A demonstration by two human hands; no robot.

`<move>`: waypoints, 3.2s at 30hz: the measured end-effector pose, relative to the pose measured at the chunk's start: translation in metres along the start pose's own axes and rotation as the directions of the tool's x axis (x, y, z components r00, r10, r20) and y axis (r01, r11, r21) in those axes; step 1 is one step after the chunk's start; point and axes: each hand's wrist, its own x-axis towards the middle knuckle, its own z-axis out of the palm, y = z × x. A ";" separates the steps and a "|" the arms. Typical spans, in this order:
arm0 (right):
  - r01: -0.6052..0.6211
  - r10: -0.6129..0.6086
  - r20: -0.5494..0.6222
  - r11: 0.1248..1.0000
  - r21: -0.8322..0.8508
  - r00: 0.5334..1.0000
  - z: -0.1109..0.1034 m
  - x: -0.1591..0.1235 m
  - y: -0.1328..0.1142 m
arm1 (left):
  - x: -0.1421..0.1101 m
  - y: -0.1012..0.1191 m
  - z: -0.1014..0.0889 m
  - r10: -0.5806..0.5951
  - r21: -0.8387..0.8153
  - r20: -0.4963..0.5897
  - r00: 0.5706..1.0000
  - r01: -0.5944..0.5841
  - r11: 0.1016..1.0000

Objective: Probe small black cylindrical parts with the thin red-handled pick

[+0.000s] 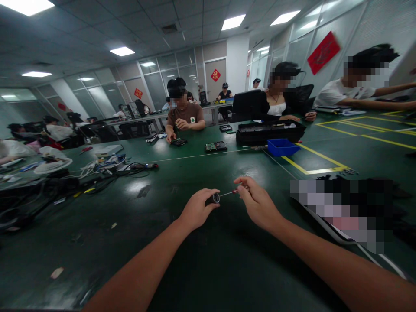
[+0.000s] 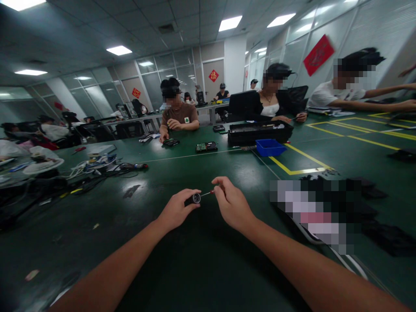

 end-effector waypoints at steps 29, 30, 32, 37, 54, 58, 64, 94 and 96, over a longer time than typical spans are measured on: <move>-0.067 0.090 -0.071 0.958 0.279 0.993 0.006 0.007 0.012 | 0.003 -0.005 -0.005 0.025 0.054 0.005 1.000 -0.025 0.998; -0.056 0.077 -0.070 0.964 0.260 0.995 0.006 0.007 0.011 | 0.003 -0.005 -0.005 0.031 0.057 0.009 0.999 -0.032 0.998; -0.038 0.052 -0.055 0.974 0.221 0.997 0.006 0.006 0.009 | 0.003 -0.004 -0.003 0.040 0.063 0.022 0.999 -0.041 0.997; 0.050 -0.051 0.026 0.998 0.049 0.998 0.001 0.004 0.002 | 0.007 -0.004 0.002 0.032 0.109 0.073 0.997 -0.040 0.993; 0.050 -0.057 -0.041 0.988 -0.145 0.998 -0.008 0.005 -0.003 | 0.011 -0.002 -0.011 -0.171 -0.049 -0.069 0.983 0.168 0.985; 0.042 -0.049 -0.054 0.991 -0.130 0.997 -0.009 0.005 -0.004 | 0.012 0.005 -0.019 -0.232 -0.004 -0.028 0.972 0.232 0.973; 0.064 -0.072 -0.060 0.990 -0.125 0.996 -0.009 0.004 -0.005 | 0.020 0.008 -0.016 -0.115 0.197 0.082 0.990 0.097 0.976; 0.041 -0.042 -0.016 0.996 -0.075 0.999 -0.004 0.006 0.003 | -0.036 -0.088 -0.162 -0.726 -0.806 -0.395 0.562 0.168 0.568; 0.040 -0.041 -0.013 0.996 -0.074 0.999 -0.003 0.006 0.004 | -0.057 -0.095 -0.186 -0.776 -0.812 -0.453 0.439 0.156 0.562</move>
